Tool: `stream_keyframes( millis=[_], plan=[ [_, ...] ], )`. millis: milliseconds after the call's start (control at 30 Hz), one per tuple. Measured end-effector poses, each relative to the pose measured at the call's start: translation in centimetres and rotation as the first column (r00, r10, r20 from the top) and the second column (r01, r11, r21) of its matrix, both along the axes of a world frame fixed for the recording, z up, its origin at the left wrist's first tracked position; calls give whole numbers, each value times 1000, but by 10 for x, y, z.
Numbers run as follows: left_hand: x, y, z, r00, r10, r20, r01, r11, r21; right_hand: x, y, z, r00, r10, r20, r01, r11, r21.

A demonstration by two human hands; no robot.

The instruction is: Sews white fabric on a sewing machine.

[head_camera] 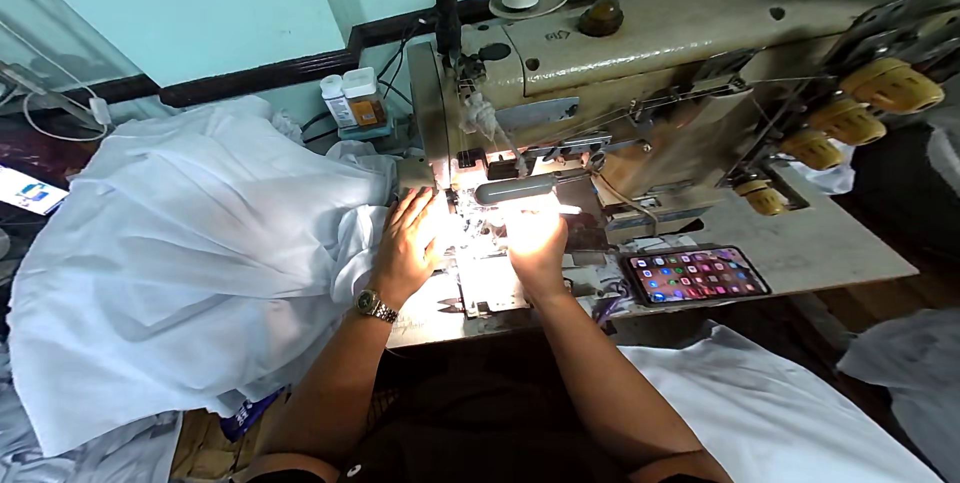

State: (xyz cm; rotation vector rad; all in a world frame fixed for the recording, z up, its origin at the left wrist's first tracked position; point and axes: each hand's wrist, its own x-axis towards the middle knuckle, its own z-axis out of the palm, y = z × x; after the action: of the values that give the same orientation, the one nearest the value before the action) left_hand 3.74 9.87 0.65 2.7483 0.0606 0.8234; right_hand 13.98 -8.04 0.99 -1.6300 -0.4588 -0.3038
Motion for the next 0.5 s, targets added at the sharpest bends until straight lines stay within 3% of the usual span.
stream_keyframes(
  millis=[500],
  plan=[
    [1, 0, -1, 1000, -6, 3, 6, 1000, 4, -8, 4, -1, 999, -12, 45, 7, 993, 117]
  ],
)
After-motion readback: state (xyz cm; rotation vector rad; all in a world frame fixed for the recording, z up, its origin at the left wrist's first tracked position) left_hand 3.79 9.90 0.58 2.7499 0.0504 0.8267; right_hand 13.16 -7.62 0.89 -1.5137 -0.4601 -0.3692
